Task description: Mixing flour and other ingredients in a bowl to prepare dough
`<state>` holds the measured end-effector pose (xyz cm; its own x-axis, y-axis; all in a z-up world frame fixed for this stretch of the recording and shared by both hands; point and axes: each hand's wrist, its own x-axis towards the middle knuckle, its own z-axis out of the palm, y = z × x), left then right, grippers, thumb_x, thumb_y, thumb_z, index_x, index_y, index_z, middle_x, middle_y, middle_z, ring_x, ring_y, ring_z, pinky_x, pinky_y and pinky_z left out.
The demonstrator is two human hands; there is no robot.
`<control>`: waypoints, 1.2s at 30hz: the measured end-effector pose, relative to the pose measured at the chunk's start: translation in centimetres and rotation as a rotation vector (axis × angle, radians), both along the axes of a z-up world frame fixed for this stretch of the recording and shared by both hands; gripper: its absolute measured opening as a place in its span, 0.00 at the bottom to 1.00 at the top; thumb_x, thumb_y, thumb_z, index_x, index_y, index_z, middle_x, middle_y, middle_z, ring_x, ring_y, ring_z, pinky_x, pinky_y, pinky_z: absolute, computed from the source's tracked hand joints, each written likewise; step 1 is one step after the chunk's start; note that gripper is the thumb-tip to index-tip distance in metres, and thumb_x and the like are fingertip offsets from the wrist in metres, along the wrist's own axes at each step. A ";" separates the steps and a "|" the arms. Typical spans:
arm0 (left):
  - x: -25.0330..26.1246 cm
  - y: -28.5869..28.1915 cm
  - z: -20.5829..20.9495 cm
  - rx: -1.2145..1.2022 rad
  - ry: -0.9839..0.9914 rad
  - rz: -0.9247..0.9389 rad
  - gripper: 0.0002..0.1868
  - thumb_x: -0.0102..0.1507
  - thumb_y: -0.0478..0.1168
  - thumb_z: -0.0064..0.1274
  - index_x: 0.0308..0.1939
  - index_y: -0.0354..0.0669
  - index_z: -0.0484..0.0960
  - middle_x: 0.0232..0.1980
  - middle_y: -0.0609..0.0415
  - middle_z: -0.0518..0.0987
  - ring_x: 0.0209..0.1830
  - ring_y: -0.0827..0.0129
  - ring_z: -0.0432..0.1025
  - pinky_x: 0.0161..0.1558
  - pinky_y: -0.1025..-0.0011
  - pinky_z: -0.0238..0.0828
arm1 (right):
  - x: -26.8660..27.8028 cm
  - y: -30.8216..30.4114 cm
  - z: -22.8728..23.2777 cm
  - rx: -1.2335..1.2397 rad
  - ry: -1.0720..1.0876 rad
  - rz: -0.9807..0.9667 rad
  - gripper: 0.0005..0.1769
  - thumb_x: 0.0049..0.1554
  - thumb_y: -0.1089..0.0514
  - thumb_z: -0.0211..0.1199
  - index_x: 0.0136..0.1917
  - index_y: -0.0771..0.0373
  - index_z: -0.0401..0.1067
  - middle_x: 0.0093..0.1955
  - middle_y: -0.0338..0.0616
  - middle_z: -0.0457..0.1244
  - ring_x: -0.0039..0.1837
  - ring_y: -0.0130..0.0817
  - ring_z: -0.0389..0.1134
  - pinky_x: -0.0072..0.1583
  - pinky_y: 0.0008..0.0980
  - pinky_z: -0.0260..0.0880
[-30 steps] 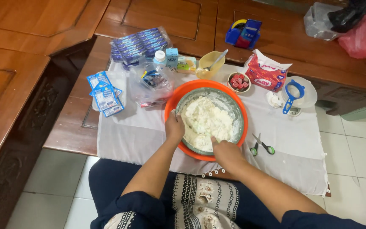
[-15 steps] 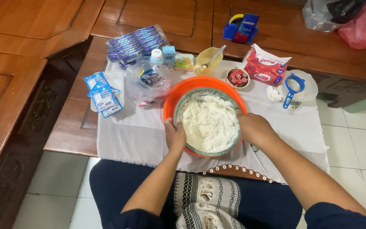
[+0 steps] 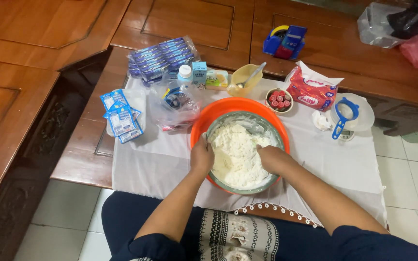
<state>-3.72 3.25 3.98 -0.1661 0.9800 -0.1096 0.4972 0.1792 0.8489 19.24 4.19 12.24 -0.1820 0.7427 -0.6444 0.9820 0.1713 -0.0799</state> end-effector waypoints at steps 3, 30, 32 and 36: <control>0.3 1.2 -4.1 -0.068 -0.014 0.092 0.19 0.65 0.46 0.48 0.57 0.44 0.78 0.50 0.39 0.82 0.58 0.47 0.75 0.60 0.53 0.72 | -0.7 -1.4 1.9 0.037 -0.001 0.043 0.31 0.59 0.67 0.48 0.75 0.75 0.57 0.58 0.72 0.67 0.62 0.62 0.71 0.62 0.56 0.73; 2.0 2.5 -1.7 0.132 0.039 0.157 0.14 0.68 0.37 0.43 0.54 0.34 0.75 0.49 0.34 0.78 0.56 0.41 0.73 0.58 0.50 0.71 | 2.1 3.0 0.3 0.248 -0.019 -0.071 0.23 0.59 0.67 0.43 0.62 0.79 0.70 0.51 0.73 0.69 0.57 0.67 0.72 0.56 0.60 0.74; 1.9 2.8 -1.8 0.131 0.007 0.143 0.17 0.68 0.36 0.43 0.59 0.33 0.74 0.51 0.33 0.78 0.58 0.41 0.72 0.60 0.50 0.70 | 1.2 3.7 0.8 0.177 -0.047 -0.039 0.25 0.59 0.68 0.43 0.67 0.78 0.64 0.54 0.71 0.68 0.60 0.64 0.72 0.58 0.58 0.73; 2.1 2.8 -2.5 0.120 -0.037 0.164 0.22 0.68 0.37 0.42 0.66 0.36 0.72 0.56 0.34 0.78 0.61 0.44 0.72 0.63 0.53 0.69 | -0.7 3.9 2.0 0.084 -0.081 -0.006 0.27 0.62 0.65 0.42 0.73 0.74 0.60 0.59 0.68 0.68 0.65 0.59 0.70 0.63 0.55 0.72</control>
